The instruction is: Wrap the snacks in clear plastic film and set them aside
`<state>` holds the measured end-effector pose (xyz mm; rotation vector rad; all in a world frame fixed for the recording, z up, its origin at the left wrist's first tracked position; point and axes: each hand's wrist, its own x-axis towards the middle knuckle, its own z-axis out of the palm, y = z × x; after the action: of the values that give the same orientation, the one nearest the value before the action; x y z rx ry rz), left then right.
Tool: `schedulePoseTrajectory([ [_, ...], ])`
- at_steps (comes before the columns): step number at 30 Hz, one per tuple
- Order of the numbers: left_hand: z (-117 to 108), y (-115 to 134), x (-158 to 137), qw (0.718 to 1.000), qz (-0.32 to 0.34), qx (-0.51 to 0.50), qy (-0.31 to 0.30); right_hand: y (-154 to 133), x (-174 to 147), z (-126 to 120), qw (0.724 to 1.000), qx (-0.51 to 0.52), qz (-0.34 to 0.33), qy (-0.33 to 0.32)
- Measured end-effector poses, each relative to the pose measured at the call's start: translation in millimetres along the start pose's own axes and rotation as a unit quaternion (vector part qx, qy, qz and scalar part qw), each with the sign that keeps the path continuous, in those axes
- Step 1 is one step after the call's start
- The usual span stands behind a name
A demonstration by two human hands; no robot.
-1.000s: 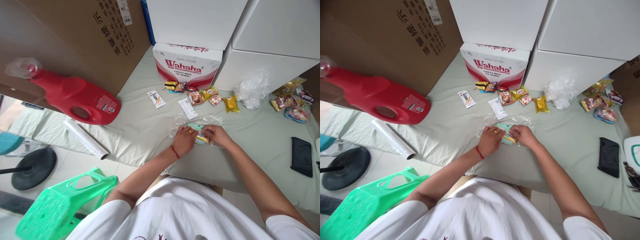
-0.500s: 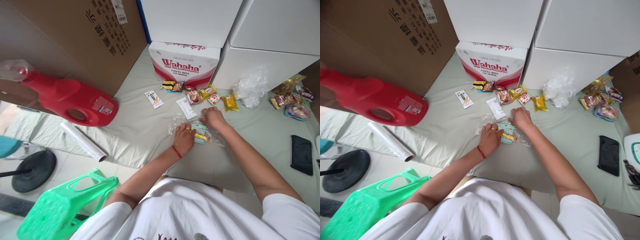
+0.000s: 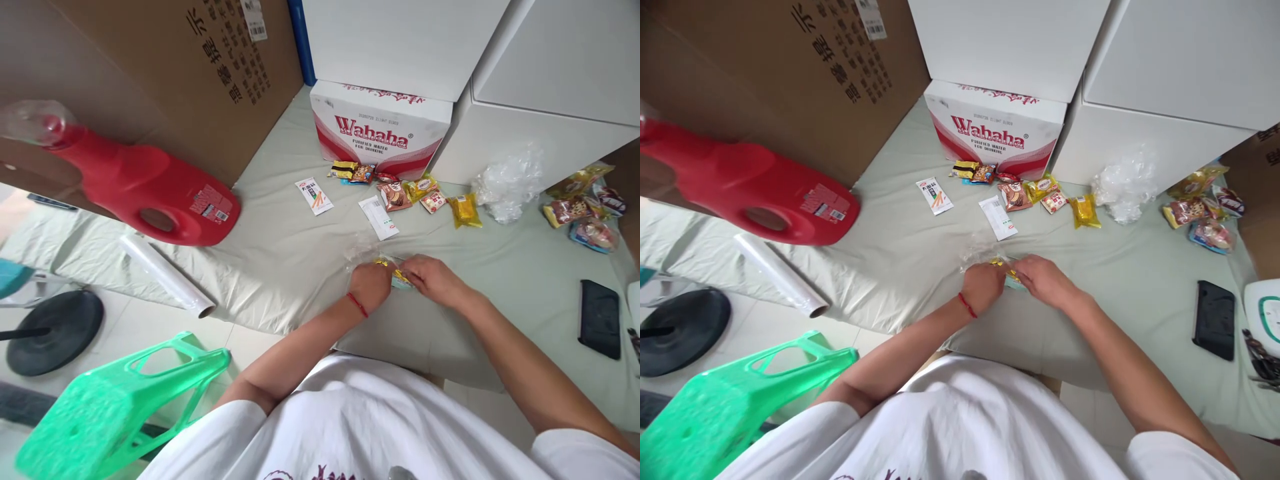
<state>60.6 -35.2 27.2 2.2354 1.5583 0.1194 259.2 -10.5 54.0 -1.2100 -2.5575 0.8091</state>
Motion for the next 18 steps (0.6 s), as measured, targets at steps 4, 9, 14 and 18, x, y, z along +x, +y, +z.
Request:
schedulePoseTrajectory([
  [4,9.9,-8.9,-2.3,0.999,-0.013,-0.036,0.029,-3.8,-15.5,30.6,0.998,-0.023,0.001,0.058],
  [9,17.5,-31.2,0.2,0.986,-0.063,-0.120,0.099,-0.4,-19.9,41.9,0.998,-0.035,-0.026,0.046],
  [14,23.3,-60.6,0.4,0.956,-0.061,-0.247,0.143,2.9,-18.7,42.7,0.997,-0.061,-0.034,0.011],
  [18,20.8,-93.9,2.9,0.910,-0.144,-0.317,0.227,2.6,-18.0,46.0,0.997,-0.070,-0.025,0.008],
])
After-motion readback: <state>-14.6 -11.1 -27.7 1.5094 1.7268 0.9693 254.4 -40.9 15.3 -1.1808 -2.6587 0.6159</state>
